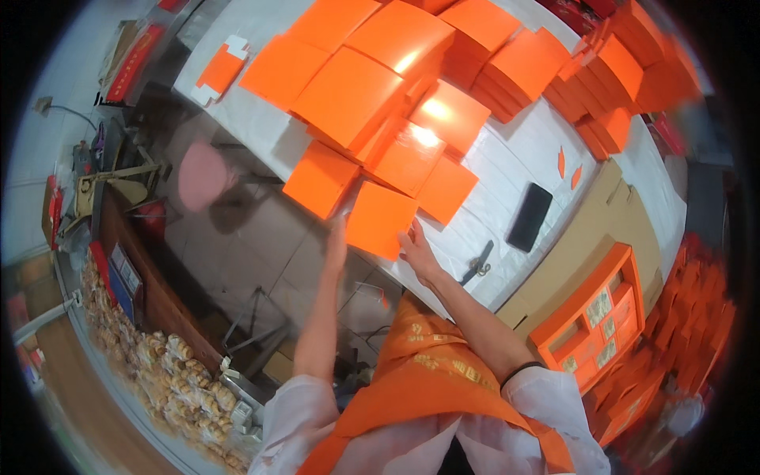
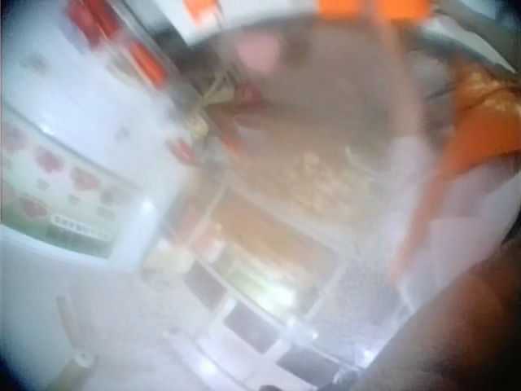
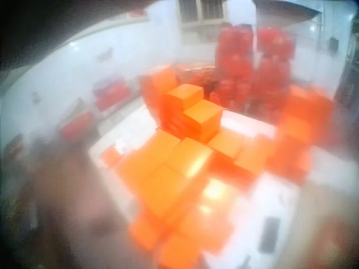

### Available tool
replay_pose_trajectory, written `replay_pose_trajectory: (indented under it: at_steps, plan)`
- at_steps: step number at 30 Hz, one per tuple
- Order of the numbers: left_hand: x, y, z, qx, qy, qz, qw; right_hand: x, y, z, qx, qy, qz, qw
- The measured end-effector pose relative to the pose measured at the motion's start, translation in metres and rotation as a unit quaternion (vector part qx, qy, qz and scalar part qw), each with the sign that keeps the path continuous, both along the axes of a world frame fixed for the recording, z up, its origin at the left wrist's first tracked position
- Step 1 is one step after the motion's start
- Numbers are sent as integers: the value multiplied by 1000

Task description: The person assembles orange cardboard boxes by folding flat pieces into rectangular frames and placing them on a work surface. They then pick up small orange packages and place them into the compartments of the assembled frames. The person repeats this process, stacking completed units and preparing new frames.

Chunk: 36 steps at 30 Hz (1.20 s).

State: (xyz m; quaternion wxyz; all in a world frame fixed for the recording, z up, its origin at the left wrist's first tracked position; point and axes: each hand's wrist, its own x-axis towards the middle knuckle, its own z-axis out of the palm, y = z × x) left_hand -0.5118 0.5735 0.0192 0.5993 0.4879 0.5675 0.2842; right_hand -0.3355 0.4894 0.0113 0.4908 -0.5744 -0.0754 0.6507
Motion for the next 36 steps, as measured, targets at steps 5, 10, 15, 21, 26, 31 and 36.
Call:
replay_pose_trajectory:
  at_steps: [5,10,15,21,26,31,36]
  plan:
    - [28,5,-8,-92,-43,-85,991,14,-26,7,13,106,3,994]
    - [43,-54,25,-96,-3,-71,993,25,-89,29,20,198,-88,976]
    - [116,-114,98,-151,-134,-154,967,78,-164,91,137,209,-202,947]
    - [218,-177,115,-87,-100,-356,925,153,-290,134,164,49,-278,945]
    - [301,-255,113,-85,-79,-394,912,196,-420,144,122,-21,-422,898]
    - [355,-321,128,-173,-105,-322,925,280,-530,146,-163,-569,-405,697]
    - [383,-370,145,-157,-114,-318,928,300,-604,71,-260,-784,-129,548]
